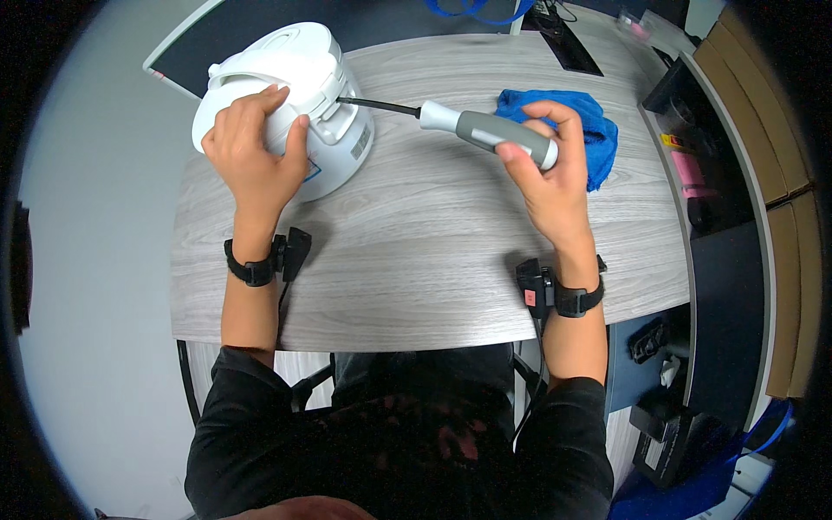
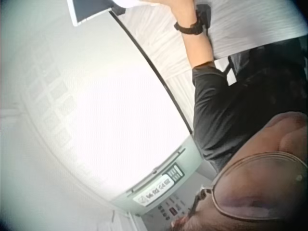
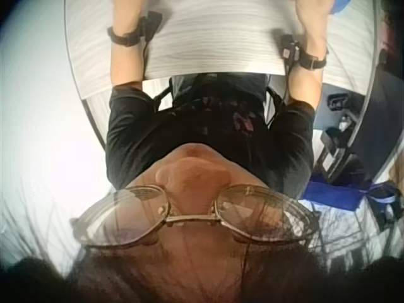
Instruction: The person uses a screwdriver to remove screws from the lid of a white rice cooker, then removes the lid and wipes the rim with a blue cloth. The person continues to unscrew and remove the inner metal lid.
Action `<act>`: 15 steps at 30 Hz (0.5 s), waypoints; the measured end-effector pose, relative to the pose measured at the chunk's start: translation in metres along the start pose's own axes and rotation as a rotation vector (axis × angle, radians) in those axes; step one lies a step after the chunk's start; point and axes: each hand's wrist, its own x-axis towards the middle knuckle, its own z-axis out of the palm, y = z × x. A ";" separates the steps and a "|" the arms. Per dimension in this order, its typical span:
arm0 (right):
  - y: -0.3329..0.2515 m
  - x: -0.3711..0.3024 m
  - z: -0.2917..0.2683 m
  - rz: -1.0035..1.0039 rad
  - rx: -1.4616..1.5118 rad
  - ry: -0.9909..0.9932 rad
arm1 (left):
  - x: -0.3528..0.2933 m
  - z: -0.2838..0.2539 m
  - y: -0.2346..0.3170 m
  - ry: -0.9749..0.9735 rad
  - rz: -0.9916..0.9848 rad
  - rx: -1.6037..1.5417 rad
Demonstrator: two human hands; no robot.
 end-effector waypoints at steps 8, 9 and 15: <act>-0.001 -0.006 0.002 -0.092 0.121 -0.043 | 0.001 -0.006 0.002 -0.019 0.009 -0.001; -0.004 -0.006 0.000 -0.014 0.080 -0.037 | 0.000 -0.006 0.003 -0.022 0.001 0.002; -0.003 -0.004 0.003 -0.069 -0.064 0.045 | -0.001 -0.003 0.006 -0.036 -0.011 0.002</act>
